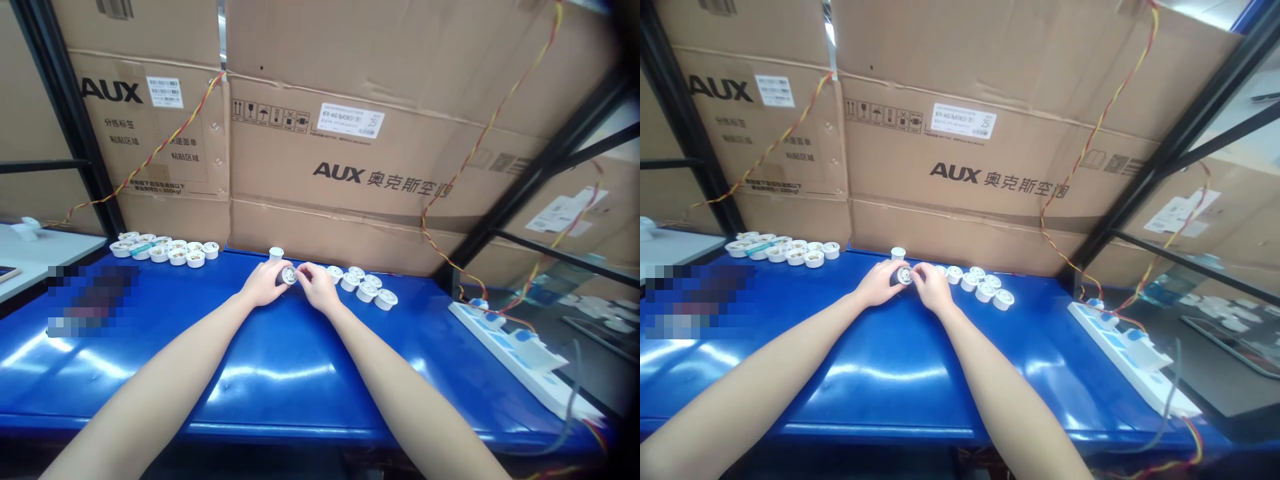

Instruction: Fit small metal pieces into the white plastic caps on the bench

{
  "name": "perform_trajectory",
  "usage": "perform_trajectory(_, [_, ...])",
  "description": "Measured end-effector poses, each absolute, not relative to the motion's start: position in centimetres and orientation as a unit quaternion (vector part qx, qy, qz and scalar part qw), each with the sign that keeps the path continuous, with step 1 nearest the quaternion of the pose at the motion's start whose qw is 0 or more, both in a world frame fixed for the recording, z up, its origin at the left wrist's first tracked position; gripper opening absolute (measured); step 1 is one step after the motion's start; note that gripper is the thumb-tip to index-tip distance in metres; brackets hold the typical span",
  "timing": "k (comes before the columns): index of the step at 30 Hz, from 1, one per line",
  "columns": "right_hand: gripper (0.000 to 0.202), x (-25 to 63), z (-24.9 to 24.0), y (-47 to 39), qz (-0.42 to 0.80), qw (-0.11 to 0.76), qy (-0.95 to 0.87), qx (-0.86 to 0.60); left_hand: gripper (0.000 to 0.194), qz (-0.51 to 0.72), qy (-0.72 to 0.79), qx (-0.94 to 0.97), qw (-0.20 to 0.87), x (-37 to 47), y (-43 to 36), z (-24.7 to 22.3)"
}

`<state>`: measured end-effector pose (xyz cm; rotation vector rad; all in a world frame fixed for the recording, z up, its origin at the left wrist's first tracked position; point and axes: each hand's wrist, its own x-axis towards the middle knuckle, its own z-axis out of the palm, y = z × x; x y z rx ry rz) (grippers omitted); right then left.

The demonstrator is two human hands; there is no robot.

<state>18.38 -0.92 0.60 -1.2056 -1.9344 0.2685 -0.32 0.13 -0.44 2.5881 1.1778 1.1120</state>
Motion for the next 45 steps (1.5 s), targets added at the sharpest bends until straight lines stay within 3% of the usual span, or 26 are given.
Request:
perform_trajectory(11, [0.018, 18.3, 0.4, -0.8, 0.163, 0.448, -0.75, -0.458, 0.039, 0.363, 0.381, 0.849, 0.048, -0.3, -0.2, -0.3])
perform_trajectory(15, [0.024, 18.3, 0.4, -0.7, 0.226, 0.467, -0.723, -0.456, 0.039, 0.36, 0.382, 0.85, 0.042, -0.3, -0.2, -0.1])
perform_trajectory(18, [0.034, 18.3, 0.5, -0.8, 0.208, 0.491, -0.706, -0.465, 0.04, 0.373, 0.383, 0.845, 0.022, -0.1, -0.2, 0.0])
perform_trajectory(25, [0.057, 18.0, 0.5, -1.1, 0.05, 0.37, -0.793, -0.481, 0.041, 0.384, 0.357, 0.85, 0.047, -0.5, 0.8, -0.6])
perform_trajectory(28, [0.052, 18.3, 0.5, -0.2, -0.043, 0.332, -0.794, -0.508, 0.054, 0.407, 0.391, 0.823, 0.064, -1.0, 2.0, -1.4])
perform_trajectory(34, [0.034, 19.5, -0.1, 0.9, -0.104, 0.242, -0.782, -0.565, 0.053, 0.329, 0.499, 0.801, 0.021, -0.4, 3.7, -2.0])
perform_trajectory(40, [0.032, 20.1, 0.7, 0.2, -0.088, 0.285, -0.768, -0.567, 0.057, 0.296, 0.504, 0.811, 0.019, 0.3, 6.0, -2.1])
perform_trajectory(43, [0.03, 19.9, 1.4, -0.5, -0.044, 0.31, -0.822, -0.476, 0.053, 0.308, 0.506, 0.805, 0.042, 0.1, 6.6, -2.3])
perform_trajectory(45, [0.026, 19.5, 1.5, -0.9, 0.03, 0.27, -0.876, -0.397, 0.045, 0.329, 0.498, 0.801, 0.051, -0.2, 6.5, -2.3])
